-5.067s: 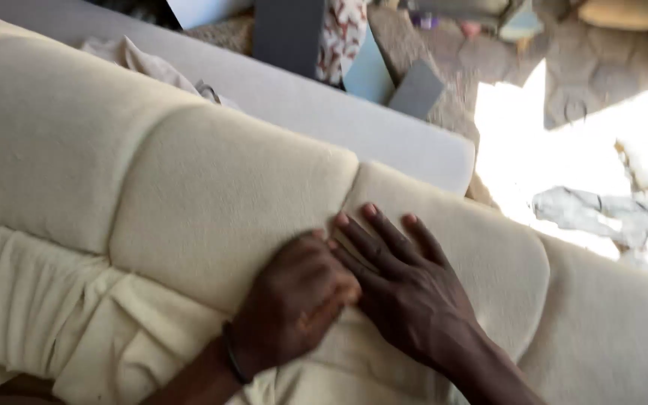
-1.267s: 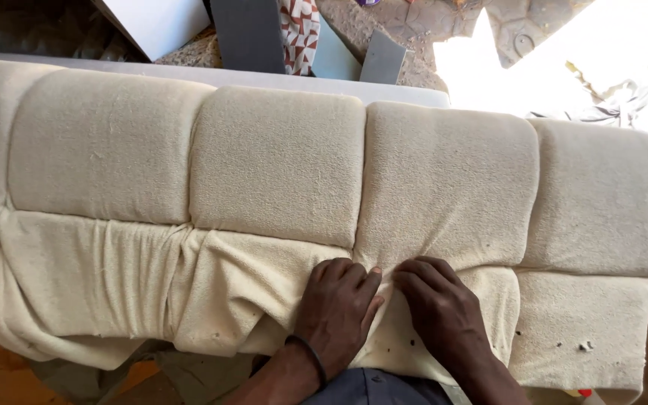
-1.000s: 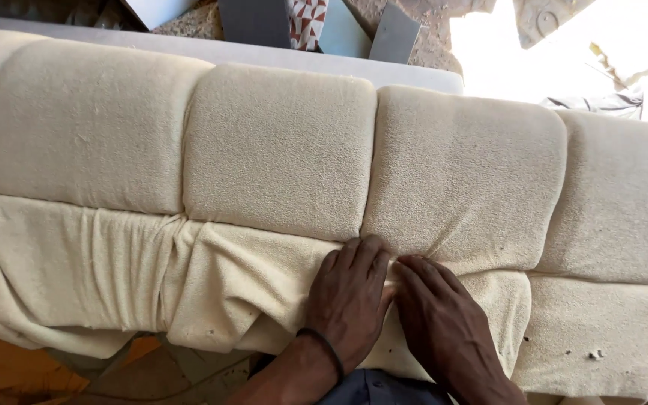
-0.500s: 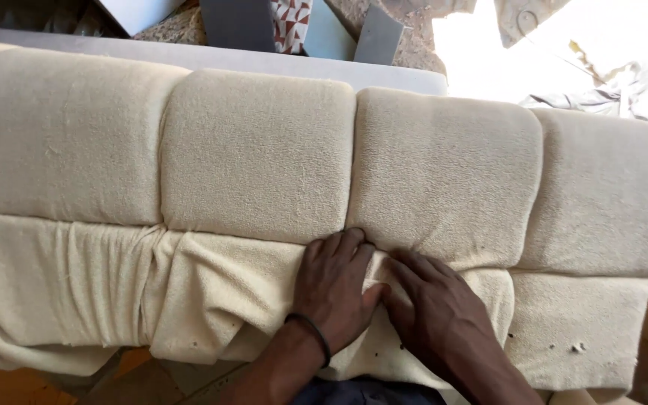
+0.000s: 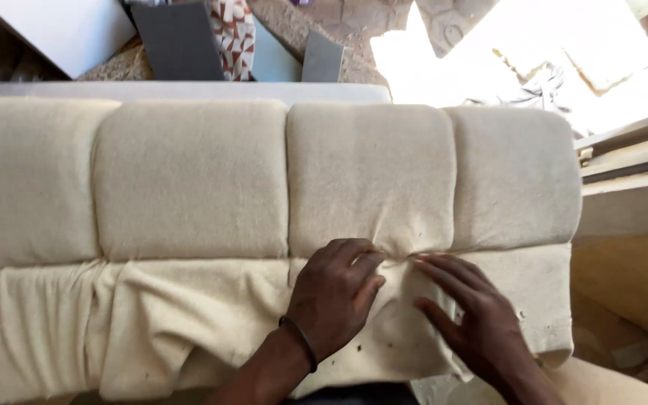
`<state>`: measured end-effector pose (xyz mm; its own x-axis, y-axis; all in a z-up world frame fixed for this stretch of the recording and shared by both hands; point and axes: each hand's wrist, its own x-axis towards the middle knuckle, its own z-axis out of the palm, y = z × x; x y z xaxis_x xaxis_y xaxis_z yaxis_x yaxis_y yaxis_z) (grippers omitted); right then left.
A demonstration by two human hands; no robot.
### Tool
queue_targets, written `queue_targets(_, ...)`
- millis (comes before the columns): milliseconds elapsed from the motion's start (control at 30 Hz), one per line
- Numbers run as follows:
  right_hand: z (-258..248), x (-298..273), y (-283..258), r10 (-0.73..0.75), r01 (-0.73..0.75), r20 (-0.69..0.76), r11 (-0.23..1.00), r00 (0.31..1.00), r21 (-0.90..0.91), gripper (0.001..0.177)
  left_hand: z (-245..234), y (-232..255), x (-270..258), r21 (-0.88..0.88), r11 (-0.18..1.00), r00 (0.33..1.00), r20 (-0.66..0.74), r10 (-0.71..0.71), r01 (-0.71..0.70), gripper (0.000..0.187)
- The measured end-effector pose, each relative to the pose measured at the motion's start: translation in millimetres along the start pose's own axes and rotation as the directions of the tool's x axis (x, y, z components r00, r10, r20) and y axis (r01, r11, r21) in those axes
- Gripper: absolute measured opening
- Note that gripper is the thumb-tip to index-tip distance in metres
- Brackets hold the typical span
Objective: Tucking and smoothing fabric into the seams of a foam sofa backrest during reupholstery.
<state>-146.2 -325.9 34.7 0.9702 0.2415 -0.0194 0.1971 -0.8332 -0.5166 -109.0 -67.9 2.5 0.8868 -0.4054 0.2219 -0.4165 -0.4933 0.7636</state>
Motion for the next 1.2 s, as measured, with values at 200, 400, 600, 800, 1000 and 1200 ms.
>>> queue_targets(200, -33, 45, 51, -0.061, 0.058, -0.187, 0.998, 0.98, -0.022, 0.061, 22, -63, 147, 0.302, 0.94, 0.97, -0.131, 0.204, -0.157, 0.047)
queue_targets(400, 5, 53, 74, -0.392, 0.382, -0.197, 0.92, 0.899, -0.089, 0.05, 41, -156, 339, 0.236, 0.963, 0.744, 0.619, -0.252, 0.13, 0.051)
queue_targets(600, 20, 60, 82, -0.468, 0.5, -0.351, 0.866, 0.811, -0.001, 0.027, 62, -168, 371, 0.351, 0.862, 0.392, 0.782, -0.484, 0.366, 0.077)
queue_targets(800, 32, 64, 92, -0.427, 0.439, -0.259, 0.898, 0.866, -0.014, 0.019, 55, -130, 352, 0.383, 0.804, 0.486, 0.649, -0.585, 0.456, 0.072)
queue_targets(1000, 7, 64, 78, -0.393, 0.401, -0.121, 0.915, 0.911, 0.048, 0.015, 59, -85, 320, 0.352, 0.837, 0.663, 0.511, -0.547, 0.419, 0.065)
queue_targets(1200, -23, 72, 77, -0.46, 0.449, 0.165, 0.888, 0.873, 0.101, 0.013, 100, -80, 278, 0.428, 0.831, 0.921, -0.009, -0.389, 0.355, 0.066)
